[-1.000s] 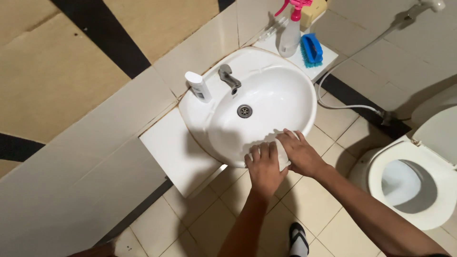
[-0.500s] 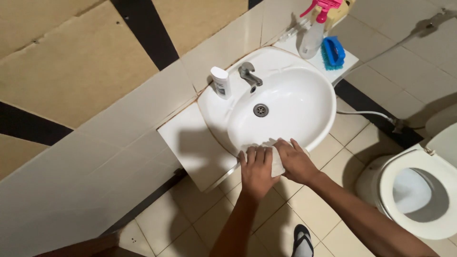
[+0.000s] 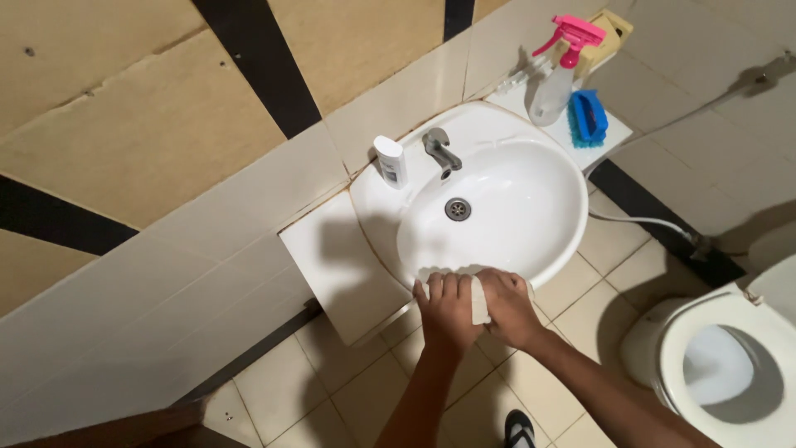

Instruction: The person cleans a bathroom sink and surrounding wall. They use a spray bottle to apply cleaner to the wall, then wipe the sink and wall with a cloth. The person also handles a sponge and a brush during the process.

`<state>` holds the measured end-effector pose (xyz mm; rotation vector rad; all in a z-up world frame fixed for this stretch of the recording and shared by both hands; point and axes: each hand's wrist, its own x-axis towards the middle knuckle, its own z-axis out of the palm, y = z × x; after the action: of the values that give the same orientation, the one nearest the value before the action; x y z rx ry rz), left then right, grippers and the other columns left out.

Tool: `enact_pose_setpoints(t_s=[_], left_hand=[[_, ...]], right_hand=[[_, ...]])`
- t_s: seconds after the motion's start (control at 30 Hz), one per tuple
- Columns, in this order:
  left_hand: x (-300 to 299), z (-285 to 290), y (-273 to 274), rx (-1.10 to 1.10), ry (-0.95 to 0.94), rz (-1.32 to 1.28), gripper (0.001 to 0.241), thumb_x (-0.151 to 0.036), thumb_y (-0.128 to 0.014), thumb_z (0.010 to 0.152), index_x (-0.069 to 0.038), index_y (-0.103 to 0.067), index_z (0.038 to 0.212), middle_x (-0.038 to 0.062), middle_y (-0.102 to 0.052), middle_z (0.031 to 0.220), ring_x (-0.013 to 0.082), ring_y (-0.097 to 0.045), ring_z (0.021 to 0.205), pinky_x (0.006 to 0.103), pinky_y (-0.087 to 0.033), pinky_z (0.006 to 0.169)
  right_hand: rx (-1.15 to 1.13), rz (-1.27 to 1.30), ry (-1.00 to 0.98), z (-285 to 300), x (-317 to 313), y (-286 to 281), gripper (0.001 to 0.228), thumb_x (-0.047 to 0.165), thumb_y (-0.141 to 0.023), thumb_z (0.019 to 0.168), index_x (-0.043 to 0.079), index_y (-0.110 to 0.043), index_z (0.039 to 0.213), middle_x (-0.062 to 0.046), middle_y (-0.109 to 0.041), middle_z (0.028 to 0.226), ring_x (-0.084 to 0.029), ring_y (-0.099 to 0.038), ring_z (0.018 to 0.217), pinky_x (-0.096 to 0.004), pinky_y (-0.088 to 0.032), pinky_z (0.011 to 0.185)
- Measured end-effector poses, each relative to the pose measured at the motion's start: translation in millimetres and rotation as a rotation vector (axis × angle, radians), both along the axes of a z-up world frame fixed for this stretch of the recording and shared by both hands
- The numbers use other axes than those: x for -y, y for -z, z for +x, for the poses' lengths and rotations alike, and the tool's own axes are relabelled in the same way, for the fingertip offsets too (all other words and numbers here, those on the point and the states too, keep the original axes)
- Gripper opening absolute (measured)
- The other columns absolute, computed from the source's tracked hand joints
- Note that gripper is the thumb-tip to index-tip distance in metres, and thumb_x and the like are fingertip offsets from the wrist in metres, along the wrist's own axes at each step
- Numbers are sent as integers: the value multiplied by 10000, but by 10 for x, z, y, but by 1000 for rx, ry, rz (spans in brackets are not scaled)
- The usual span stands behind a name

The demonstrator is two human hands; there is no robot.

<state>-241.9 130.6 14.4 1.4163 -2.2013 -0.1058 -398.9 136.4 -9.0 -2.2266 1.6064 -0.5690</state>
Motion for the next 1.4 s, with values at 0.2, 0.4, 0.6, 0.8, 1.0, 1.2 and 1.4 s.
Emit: enact_pose_setpoints(t_s=[0.2,0.4,0.6,0.8,1.0,1.2,1.4], left_hand=[[-4,-19,-34,7,-2,60,809,-363,-921,520,-77,-591,1200,125,-596,1149,370,-509,1167,691,-334,1037],[-17,-93,130,13,-70,11,778,-361,-927,546,-106,-580,1193,98,-570,1144,357,-498,1164,680,-346,1022],[-33,-90,-1,-1,-75,11,798,-366,-909,500,-107,-587,1183,94,-564,1176,354,-500,1172,665,-357,1023],[-30,-80,9,-5,-72,45,713,-371,-900,551,-120,-593,1143,79,-568,1122,331,-505,1138,643,-378,986],[-57,-63,20,13,-72,-4,763,-352,-902,573,-92,-594,1221,113,-594,1211,338,-503,1192,679,-339,1038],[-30,-41,-156,2,-27,140,779,-301,-908,529,-66,-599,1204,149,-591,1199,375,-491,1192,700,-308,1036],[-11,-23,-4,-20,-13,37,723,-300,-915,582,-64,-609,1192,150,-595,1168,375,-501,1171,709,-313,1033]], right_hand=[[-16,-35,-61,-58,39,76,843,121,-847,610,52,-457,1354,-146,-528,1333,-342,-442,1324,-498,-298,1063],[-71,4,-55,-60,30,44,745,103,-828,684,111,-499,1352,-105,-551,1340,-309,-454,1334,-474,-303,1077],[-43,61,-24,-50,40,-25,768,82,-825,663,102,-479,1348,-95,-542,1340,-291,-440,1355,-469,-304,1087],[-75,78,-34,-33,43,-68,796,95,-838,643,104,-477,1353,-98,-531,1359,-292,-437,1361,-474,-304,1091],[-84,1,-54,-79,62,128,817,156,-849,652,95,-468,1371,-107,-528,1373,-305,-438,1354,-488,-316,1072],[-129,174,-4,4,73,-84,894,175,-874,632,108,-432,1406,-114,-507,1363,-299,-419,1364,-473,-295,1094],[-120,112,-2,-38,55,15,857,80,-845,617,43,-416,1358,-142,-509,1358,-318,-429,1350,-478,-298,1089]])
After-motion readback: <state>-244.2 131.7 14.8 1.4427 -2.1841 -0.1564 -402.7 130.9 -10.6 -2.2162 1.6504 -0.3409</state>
